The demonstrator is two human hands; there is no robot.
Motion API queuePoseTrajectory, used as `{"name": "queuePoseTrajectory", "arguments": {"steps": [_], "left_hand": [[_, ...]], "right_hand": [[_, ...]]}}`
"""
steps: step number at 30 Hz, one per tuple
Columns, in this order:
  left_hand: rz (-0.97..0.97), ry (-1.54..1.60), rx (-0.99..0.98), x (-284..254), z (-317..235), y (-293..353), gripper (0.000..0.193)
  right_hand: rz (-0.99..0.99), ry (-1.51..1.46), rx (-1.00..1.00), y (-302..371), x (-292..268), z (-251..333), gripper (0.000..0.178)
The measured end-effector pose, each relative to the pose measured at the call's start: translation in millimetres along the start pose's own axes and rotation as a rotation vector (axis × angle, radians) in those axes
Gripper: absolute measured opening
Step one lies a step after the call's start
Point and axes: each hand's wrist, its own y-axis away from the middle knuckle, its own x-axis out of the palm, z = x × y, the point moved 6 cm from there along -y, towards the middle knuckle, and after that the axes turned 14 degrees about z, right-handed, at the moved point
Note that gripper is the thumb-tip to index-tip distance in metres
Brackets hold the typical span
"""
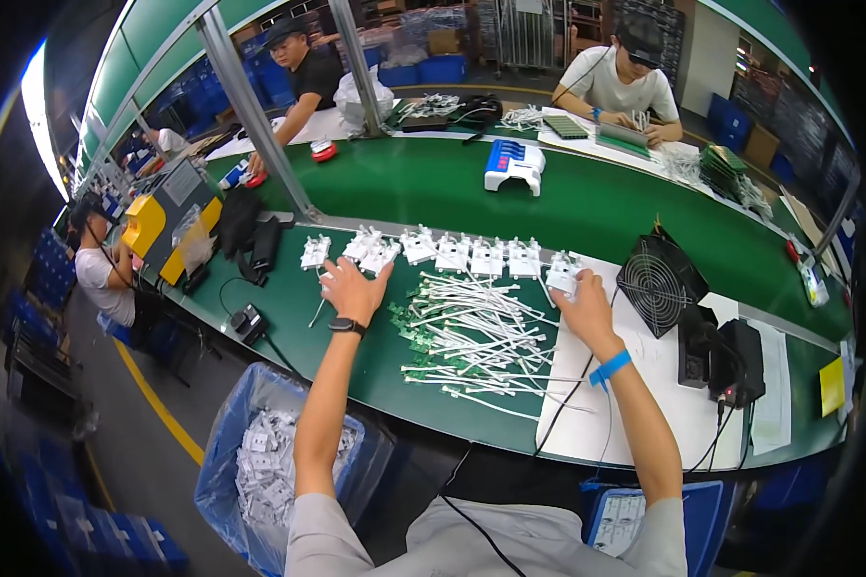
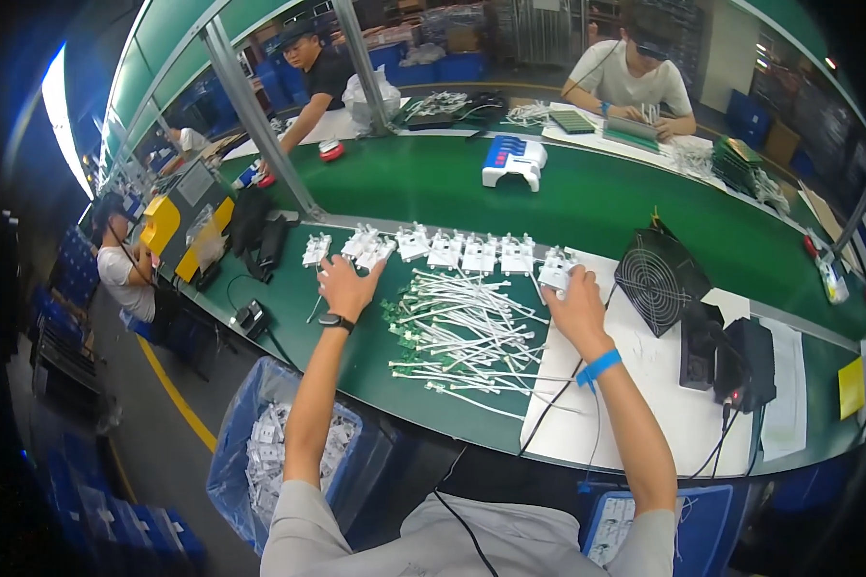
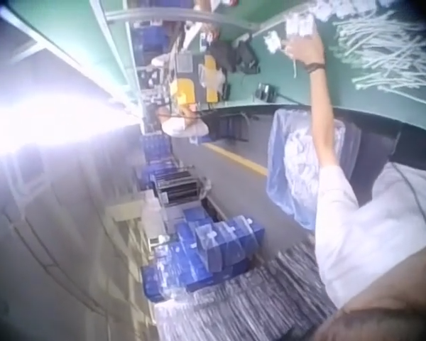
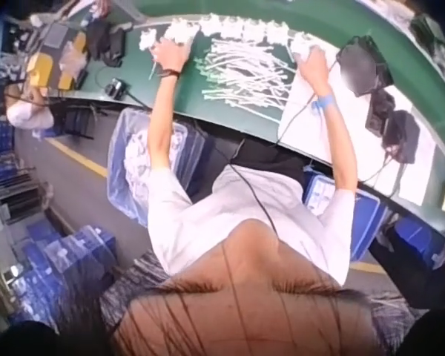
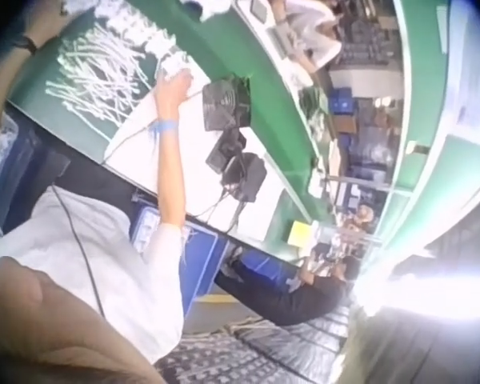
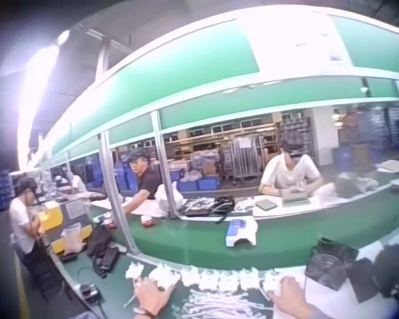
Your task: Soldering wires to LED circuit boards and organizing the completed units into a storage container.
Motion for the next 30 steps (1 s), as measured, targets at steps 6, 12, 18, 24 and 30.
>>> {"name": "queuePoseTrajectory", "arguments": {"steps": [6, 12, 18, 24, 30], "left_hand": [[0.046, -0.134, -0.026, -3.4, 10.3, 19.4, 0.096], [0.059, -0.199, -0.028, -18.5, 24.7, 30.0, 0.094], [0.08, -0.137, -0.029, -18.9, 41.0, 31.2, 0.083], [-0.013, 0.233, 0.199, -17.6, 23.3, 27.2, 0.063], [0.037, 0.376, 0.204, 1.8, 13.7, 8.6, 0.04]], "right_hand": [[0.064, 0.112, 0.072, -10.4, 17.4, 29.1, 0.055], [0.072, 0.067, 0.044, -16.4, 23.0, 13.4, 0.02], [-0.143, -0.222, -0.061, -25.6, 19.1, 12.3, 0.009], [-0.098, -0.758, 0.063, -45.2, 43.9, -3.5, 0.012], [0.17, -0.837, -0.02, -58.1, 64.3, 26.2, 0.021]]}}
